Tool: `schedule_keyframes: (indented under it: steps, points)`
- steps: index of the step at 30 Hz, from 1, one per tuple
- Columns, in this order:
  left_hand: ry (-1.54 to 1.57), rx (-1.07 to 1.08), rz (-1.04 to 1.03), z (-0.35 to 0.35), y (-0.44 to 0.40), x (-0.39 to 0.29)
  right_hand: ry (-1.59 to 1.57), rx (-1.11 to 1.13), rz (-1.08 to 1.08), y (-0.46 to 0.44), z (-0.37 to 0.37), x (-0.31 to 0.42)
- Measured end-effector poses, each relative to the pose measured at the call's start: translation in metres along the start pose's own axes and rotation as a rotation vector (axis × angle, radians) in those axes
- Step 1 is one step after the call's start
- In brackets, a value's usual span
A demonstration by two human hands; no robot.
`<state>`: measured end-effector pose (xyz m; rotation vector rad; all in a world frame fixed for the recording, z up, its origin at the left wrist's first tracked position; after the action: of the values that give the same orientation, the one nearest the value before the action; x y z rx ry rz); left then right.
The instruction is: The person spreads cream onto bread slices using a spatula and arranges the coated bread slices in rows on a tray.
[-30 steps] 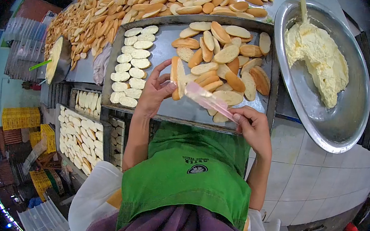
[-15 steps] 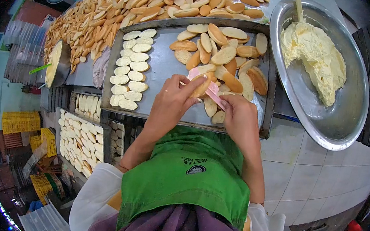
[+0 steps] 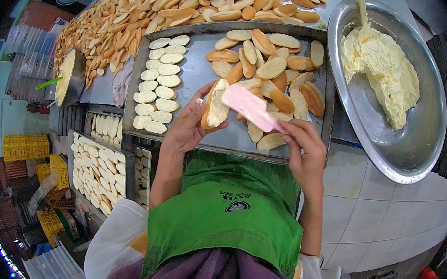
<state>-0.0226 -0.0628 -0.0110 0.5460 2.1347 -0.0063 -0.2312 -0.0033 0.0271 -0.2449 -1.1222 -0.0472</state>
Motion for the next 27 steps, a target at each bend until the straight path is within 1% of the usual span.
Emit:
schedule_keyframes:
  steps: [1, 2, 3, 4, 5, 6, 8, 9, 10, 11, 12, 13, 14, 15, 16, 17, 19, 21, 22, 24, 26, 27]
  points:
    - [0.099, 0.024, 0.02, -0.003, 0.001, 0.001, 0.012, 0.015, 0.033, 0.002, -0.007, 0.001]
    - [0.097, 0.025, 0.02, -0.003, 0.001, 0.003, 0.025, 0.028, 0.065, 0.004, -0.012, 0.002]
    - [0.1, 0.103, 0.023, -0.006, 0.002, 0.005, 0.026, 0.025, 0.065, 0.004, -0.015, 0.001]
    - [0.103, 0.182, 0.025, -0.009, 0.003, 0.008, 0.134, -0.054, 0.073, 0.003, -0.013, 0.0]
    - [0.102, 0.186, 0.025, -0.008, 0.003, 0.009, 0.242, -0.132, 0.082, 0.001, -0.009, 0.001]
    - [0.116, 0.192, 0.025, -0.006, 0.004, 0.01, 0.242, -0.133, 0.082, 0.0, -0.008, 0.0]
    - [0.126, 0.202, 0.026, -0.003, 0.004, 0.011, 0.196, -0.2, -0.001, -0.004, 0.0, -0.006]
    - [0.058, 0.143, -0.002, 0.003, 0.001, 0.011, 0.195, -0.199, 0.003, -0.004, 0.001, -0.003]
    - [-0.011, 0.082, -0.031, 0.008, -0.001, 0.009, 0.012, -0.164, -0.07, -0.003, 0.002, -0.005]
    - [-0.011, 0.081, -0.034, 0.007, -0.002, 0.009, -0.171, -0.127, -0.144, -0.002, 0.001, -0.008]
    - [-0.119, 0.045, -0.088, 0.008, -0.004, 0.005, -0.171, -0.127, -0.144, -0.001, -0.001, -0.005]
    - [-0.225, 0.009, -0.14, 0.009, -0.005, 0.001, -0.193, -0.071, -0.122, 0.0, -0.007, 0.0]
    - [-0.223, 0.012, -0.137, 0.009, -0.007, 0.003, -0.214, -0.015, -0.1, 0.001, -0.013, 0.005]
    - [-0.235, -0.011, -0.194, 0.011, -0.007, 0.001, -0.211, -0.018, -0.101, 0.004, -0.016, 0.006]
    - [-0.247, -0.035, -0.251, 0.013, -0.008, -0.003, -0.198, 0.065, -0.137, 0.007, -0.025, 0.004]
    - [-0.248, -0.035, -0.252, 0.013, -0.008, -0.004, -0.187, 0.149, -0.172, 0.01, -0.034, 0.001]
    - [-0.075, -0.108, -0.327, 0.02, -0.005, -0.016, -0.146, 0.161, -0.168, 0.013, -0.028, -0.008]
    - [-0.064, -0.13, -0.315, 0.025, -0.002, -0.02, 0.016, 0.08, -0.113, 0.014, -0.012, -0.017]
    - [-0.022, -0.103, -0.282, 0.025, -0.002, -0.018, -0.071, 0.032, -0.158, 0.013, -0.007, -0.02]
    - [0.023, -0.07, -0.245, 0.023, -0.003, -0.012, -0.117, 0.001, -0.194, 0.011, -0.003, -0.009]
    - [0.074, -0.017, -0.156, 0.016, -0.004, 0.001, -0.16, -0.03, -0.23, 0.009, -0.008, -0.004]
    - [0.076, -0.016, -0.155, 0.014, -0.003, 0.004, -0.053, -0.07, -0.108, 0.007, -0.013, 0.005]
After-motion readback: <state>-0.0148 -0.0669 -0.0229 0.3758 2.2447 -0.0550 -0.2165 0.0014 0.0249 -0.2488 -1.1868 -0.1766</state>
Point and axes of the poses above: each hand's wrist, its own y-axis away from the middle knuckle, its own z-axis out of the back of the hand, x = y × z, the point moved 7 cm from there along -y, towards the middle knuckle, and after that the axes turned 8 degrees about -z, right-handed, at the moved point
